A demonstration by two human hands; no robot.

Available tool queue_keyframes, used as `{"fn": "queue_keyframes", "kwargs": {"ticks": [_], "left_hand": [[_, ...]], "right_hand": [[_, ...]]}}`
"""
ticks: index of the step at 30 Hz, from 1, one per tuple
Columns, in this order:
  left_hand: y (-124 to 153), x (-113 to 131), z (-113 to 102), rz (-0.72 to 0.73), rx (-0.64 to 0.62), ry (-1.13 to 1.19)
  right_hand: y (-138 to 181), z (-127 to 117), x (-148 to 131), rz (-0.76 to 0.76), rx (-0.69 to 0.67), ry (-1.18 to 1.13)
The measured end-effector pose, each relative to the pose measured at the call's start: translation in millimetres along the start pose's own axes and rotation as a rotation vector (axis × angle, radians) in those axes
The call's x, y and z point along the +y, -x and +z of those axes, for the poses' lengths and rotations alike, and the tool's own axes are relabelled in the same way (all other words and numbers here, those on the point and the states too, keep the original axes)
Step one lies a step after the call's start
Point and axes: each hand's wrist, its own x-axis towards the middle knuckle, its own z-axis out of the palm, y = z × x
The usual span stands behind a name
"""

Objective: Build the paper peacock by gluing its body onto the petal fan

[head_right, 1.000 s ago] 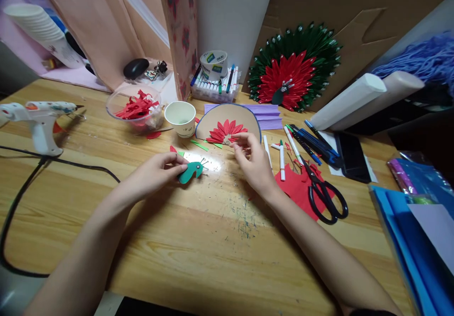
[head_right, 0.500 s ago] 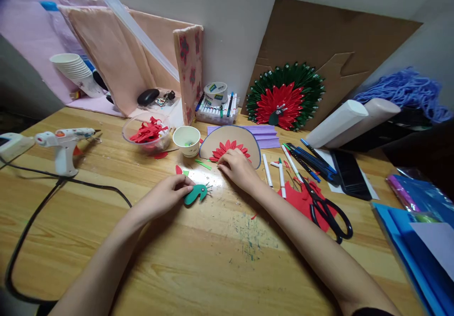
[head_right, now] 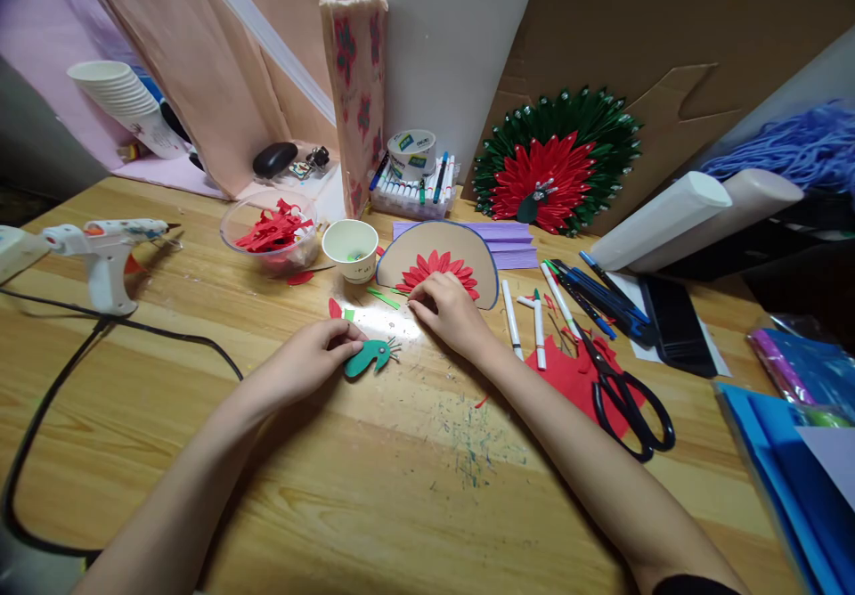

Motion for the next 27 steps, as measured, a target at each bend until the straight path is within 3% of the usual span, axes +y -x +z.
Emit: {"fn": "queue_keyframes", "kwargs": {"ticks": [27], "left_hand": [[2.6, 2.4, 0.6, -0.028, 0.002, -0.018]], "right_hand": [[-4.8, 2.3, -1.5, -0.094, -0.035, 0.002]]}}
